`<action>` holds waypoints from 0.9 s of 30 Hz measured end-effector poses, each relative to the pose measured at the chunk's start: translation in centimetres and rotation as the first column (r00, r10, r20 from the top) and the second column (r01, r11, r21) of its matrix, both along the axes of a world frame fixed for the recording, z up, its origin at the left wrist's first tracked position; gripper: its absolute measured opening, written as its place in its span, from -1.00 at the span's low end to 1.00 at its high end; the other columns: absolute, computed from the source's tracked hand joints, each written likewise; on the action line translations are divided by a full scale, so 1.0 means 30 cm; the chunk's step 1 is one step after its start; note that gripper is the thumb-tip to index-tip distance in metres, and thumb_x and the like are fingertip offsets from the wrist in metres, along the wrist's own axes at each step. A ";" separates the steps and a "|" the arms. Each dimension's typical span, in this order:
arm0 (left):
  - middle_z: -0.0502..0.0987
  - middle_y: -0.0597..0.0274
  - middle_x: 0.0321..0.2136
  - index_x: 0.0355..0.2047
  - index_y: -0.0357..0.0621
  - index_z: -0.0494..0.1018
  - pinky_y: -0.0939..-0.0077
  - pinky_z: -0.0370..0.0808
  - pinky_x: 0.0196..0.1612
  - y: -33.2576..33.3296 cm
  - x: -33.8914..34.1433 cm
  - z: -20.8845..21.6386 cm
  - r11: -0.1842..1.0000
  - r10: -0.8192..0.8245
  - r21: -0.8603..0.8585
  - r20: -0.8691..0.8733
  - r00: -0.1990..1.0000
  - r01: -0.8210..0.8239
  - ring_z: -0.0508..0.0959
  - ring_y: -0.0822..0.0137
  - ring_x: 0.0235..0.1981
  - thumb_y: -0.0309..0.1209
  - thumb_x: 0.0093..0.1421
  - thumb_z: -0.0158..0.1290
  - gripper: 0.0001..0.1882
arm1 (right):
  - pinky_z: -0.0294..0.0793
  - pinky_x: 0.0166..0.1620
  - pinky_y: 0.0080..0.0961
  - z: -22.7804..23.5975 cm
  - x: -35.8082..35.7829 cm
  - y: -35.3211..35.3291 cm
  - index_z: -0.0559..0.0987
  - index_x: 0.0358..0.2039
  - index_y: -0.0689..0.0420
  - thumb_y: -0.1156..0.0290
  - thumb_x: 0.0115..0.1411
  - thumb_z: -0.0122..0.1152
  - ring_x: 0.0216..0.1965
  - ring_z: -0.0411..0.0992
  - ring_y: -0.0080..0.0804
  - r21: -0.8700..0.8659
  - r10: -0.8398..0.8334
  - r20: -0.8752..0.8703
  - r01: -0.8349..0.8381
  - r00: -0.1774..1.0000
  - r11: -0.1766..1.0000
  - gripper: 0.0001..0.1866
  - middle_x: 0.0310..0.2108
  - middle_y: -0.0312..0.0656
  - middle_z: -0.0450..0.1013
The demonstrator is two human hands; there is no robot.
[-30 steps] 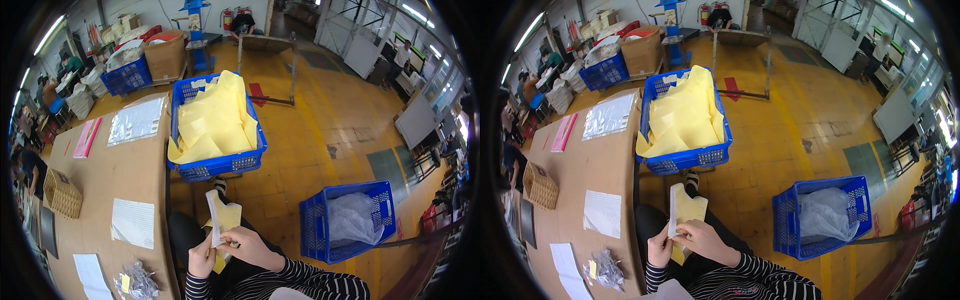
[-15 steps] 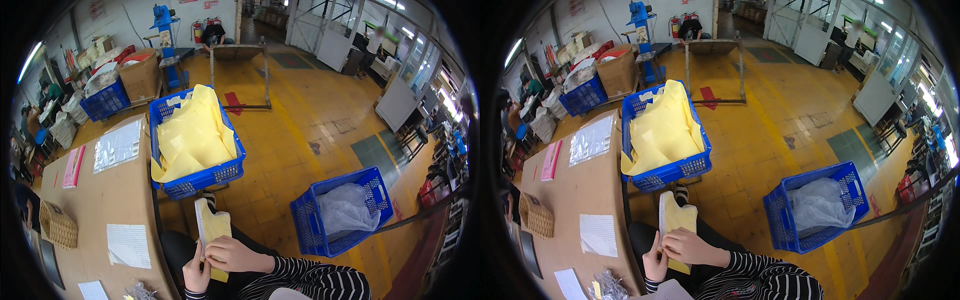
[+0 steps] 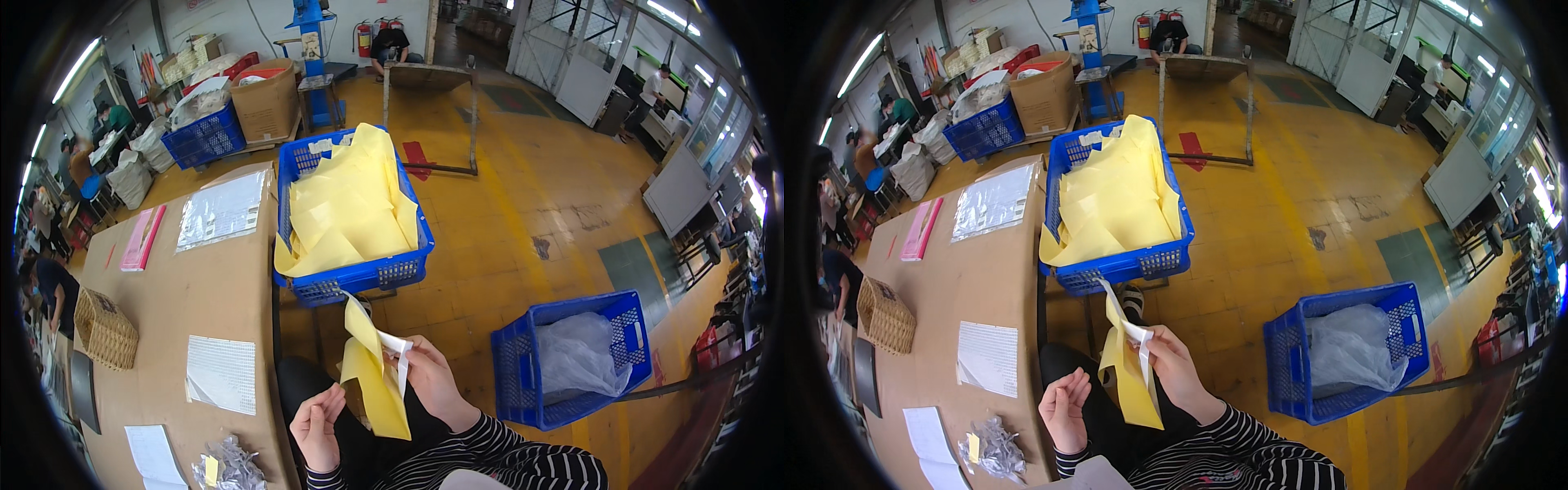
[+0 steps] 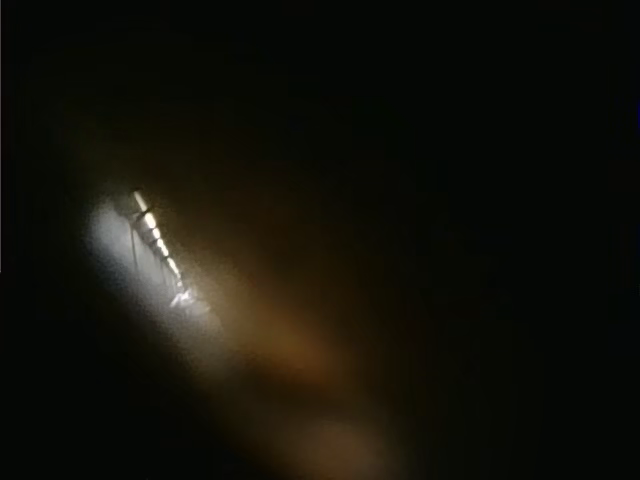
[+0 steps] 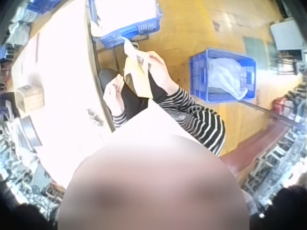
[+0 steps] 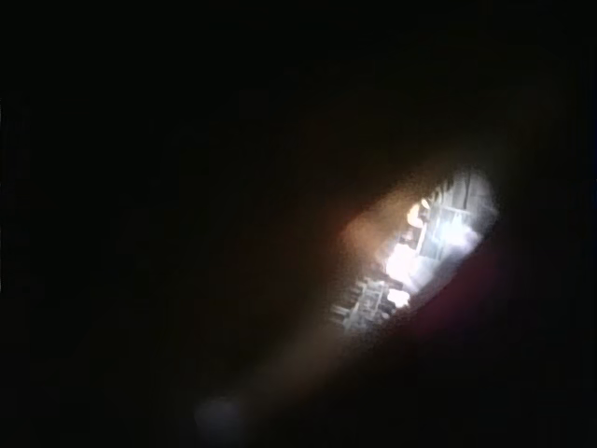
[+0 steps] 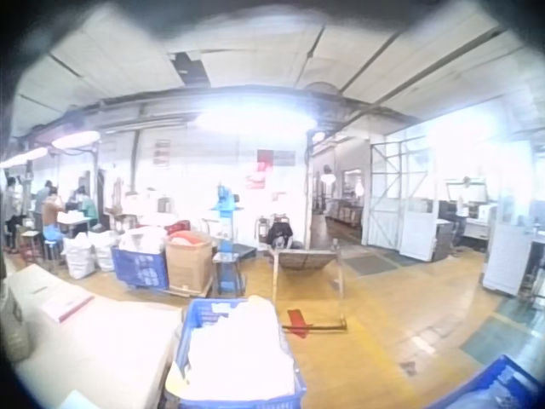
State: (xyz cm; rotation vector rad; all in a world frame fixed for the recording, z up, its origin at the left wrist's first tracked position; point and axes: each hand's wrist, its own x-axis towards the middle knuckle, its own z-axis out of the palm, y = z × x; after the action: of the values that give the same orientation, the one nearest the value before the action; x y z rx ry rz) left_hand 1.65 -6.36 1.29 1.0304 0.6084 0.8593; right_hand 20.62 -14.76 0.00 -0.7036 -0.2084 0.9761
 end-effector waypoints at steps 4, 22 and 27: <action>0.33 -0.10 0.24 0.31 -0.31 0.17 0.38 0.40 0.18 -0.019 0.052 0.023 0.979 -0.153 0.132 -0.010 0.988 0.153 0.40 0.21 0.21 -0.30 0.38 -0.01 -0.42 | 0.32 0.19 -0.44 0.009 -0.035 -0.023 0.51 -0.08 0.27 0.59 0.30 0.07 0.09 0.40 -0.40 -0.173 0.306 0.360 -0.259 0.881 0.950 -0.81 0.04 -0.09 0.45; 0.56 0.08 -0.10 0.00 -0.41 0.43 0.38 0.44 0.05 0.011 0.029 0.039 0.948 0.220 -0.237 0.005 0.975 -0.213 0.57 0.26 -0.06 -0.23 0.35 0.00 -0.58 | 0.33 0.24 -0.33 -0.014 -0.044 0.021 0.48 -0.13 0.27 0.55 0.32 -0.02 0.00 0.43 -0.35 -0.027 -0.017 -0.136 0.013 0.991 1.000 -0.83 -0.08 -0.13 0.47; 0.53 0.03 -0.03 0.08 -0.38 0.38 0.32 0.44 0.09 0.030 0.069 0.029 0.957 0.254 -0.162 0.073 0.964 -0.240 0.55 0.20 0.00 -0.17 0.37 -0.06 -0.51 | 0.28 0.23 -0.46 -0.005 -0.078 0.020 0.40 0.06 0.23 0.46 0.39 -0.03 0.23 0.23 -0.40 -0.001 0.176 0.326 -0.185 0.929 0.983 -0.73 0.18 -0.16 0.26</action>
State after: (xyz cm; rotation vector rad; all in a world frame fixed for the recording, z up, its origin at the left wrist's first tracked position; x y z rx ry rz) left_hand 3.72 -5.47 2.14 0.7808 0.7223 1.0577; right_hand 18.27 -14.17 -0.15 -0.8270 -0.5854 1.0256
